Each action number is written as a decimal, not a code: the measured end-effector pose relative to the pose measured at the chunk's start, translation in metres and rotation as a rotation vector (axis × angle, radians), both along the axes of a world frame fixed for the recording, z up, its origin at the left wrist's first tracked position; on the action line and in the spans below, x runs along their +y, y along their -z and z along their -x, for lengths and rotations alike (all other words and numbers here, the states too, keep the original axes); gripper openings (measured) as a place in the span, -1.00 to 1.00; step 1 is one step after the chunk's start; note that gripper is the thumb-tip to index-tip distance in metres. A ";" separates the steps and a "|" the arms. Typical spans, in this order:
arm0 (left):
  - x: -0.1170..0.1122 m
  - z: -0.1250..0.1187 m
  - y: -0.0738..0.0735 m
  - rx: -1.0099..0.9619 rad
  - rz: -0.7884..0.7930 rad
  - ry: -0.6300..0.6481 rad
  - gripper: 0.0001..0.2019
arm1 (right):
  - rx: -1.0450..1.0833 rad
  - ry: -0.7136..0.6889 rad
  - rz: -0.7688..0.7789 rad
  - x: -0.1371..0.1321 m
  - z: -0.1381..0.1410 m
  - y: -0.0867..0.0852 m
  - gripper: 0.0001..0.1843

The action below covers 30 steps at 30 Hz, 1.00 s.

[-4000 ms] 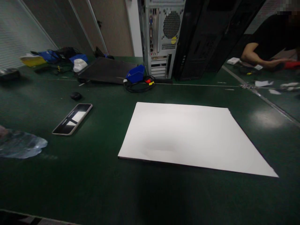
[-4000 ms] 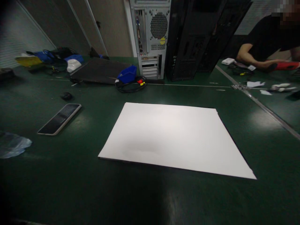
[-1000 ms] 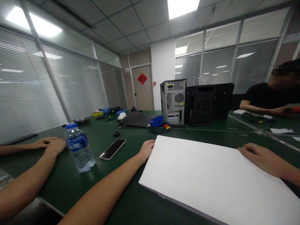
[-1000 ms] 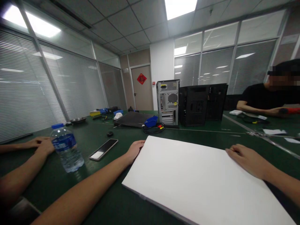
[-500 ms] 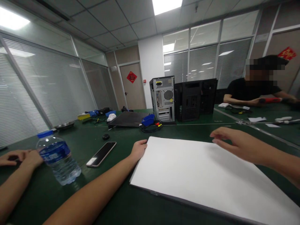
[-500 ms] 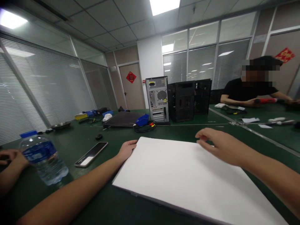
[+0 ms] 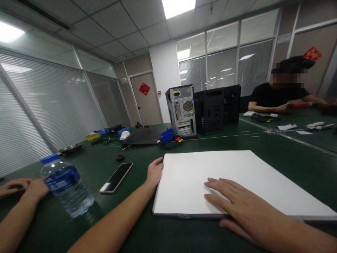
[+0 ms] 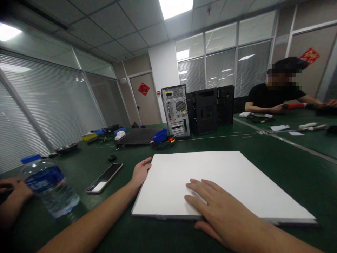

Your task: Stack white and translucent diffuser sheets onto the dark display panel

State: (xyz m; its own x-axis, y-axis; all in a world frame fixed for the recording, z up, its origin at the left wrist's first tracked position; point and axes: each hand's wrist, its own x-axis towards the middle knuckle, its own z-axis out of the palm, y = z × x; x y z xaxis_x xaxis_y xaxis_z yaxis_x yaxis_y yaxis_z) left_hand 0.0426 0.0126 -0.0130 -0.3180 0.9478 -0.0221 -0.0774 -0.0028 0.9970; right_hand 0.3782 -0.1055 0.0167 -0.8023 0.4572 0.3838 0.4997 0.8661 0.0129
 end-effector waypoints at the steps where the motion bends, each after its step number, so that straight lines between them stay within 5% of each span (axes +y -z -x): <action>1: -0.001 0.000 -0.002 -0.011 0.009 0.025 -0.36 | 0.016 0.009 0.006 0.002 -0.002 -0.001 -0.40; 11: -0.021 -0.001 -0.015 -0.001 -0.039 0.251 -0.28 | 0.075 0.007 -0.076 -0.004 0.010 0.007 -0.56; 18: -0.021 -0.004 -0.008 0.195 -0.040 0.292 -0.47 | -0.039 -0.084 0.119 -0.001 -0.003 -0.007 -0.49; 30: -0.027 -0.005 -0.020 0.288 -0.123 0.280 -0.69 | 0.076 -0.152 -0.347 -0.016 0.016 -0.001 -0.74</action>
